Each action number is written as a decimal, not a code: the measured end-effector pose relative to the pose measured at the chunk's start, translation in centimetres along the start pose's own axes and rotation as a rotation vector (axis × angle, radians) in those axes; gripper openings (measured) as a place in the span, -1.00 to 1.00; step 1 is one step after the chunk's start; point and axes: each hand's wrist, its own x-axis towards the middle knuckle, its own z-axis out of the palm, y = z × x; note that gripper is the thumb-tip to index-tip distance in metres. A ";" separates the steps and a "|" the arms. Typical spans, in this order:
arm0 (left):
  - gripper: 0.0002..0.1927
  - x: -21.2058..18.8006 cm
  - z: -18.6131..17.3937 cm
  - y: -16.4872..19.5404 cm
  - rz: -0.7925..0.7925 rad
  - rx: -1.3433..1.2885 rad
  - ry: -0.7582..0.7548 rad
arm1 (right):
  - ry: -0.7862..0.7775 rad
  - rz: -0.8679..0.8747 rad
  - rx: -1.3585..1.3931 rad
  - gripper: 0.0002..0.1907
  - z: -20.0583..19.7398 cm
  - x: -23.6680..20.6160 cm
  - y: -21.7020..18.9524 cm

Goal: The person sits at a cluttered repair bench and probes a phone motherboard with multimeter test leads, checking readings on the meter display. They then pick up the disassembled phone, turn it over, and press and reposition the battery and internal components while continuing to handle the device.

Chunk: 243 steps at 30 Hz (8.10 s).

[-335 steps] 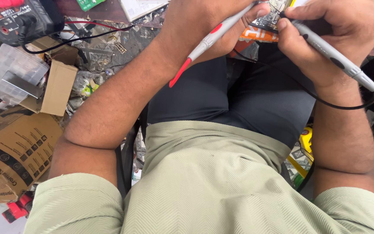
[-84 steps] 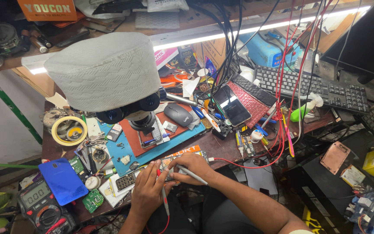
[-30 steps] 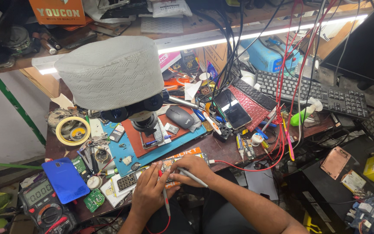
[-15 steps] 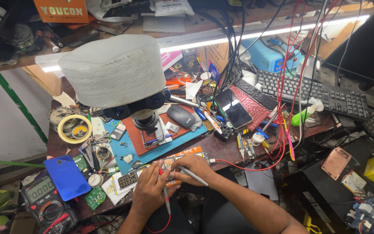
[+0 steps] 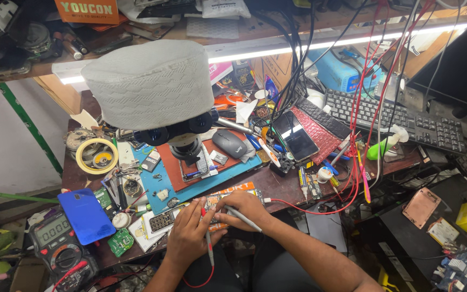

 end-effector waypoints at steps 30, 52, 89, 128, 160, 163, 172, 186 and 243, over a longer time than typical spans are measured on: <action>-0.23 0.3 -1.1 0.1 -0.009 -0.149 -0.082 | 0.034 -0.027 -0.028 -0.75 -0.3 0.0 -0.8; -0.23 0.4 -1.2 0.2 -0.006 -0.157 -0.083 | 0.009 -0.006 -0.019 -0.74 0.0 -0.2 -0.4; -0.17 -0.2 -0.8 -0.1 0.015 -0.138 -0.083 | 0.027 -0.045 -0.023 -0.68 0.2 -0.5 0.0; -0.18 -0.1 -1.3 0.1 0.023 -0.146 -0.087 | 0.001 0.071 -0.003 -0.74 0.0 -0.4 -0.9; -0.17 0.0 -1.2 0.1 0.030 -0.140 -0.078 | 0.001 -0.004 -0.011 -0.69 0.0 -0.3 -0.8; -0.17 0.1 -1.1 0.0 0.036 -0.141 -0.080 | 0.011 -0.021 -0.019 -0.69 0.0 -0.2 -0.7; -0.16 -0.1 -1.1 0.0 0.030 -0.145 -0.086 | -0.001 -0.009 -0.031 -0.69 0.0 -0.3 -0.8; -0.17 -0.2 -1.0 -0.1 0.034 -0.141 -0.087 | 0.024 -0.019 -0.045 -0.71 0.1 -0.5 -0.6; -0.19 0.1 -1.2 0.1 0.041 -0.137 -0.082 | 0.046 -0.047 -0.023 -0.70 0.1 -0.4 -0.7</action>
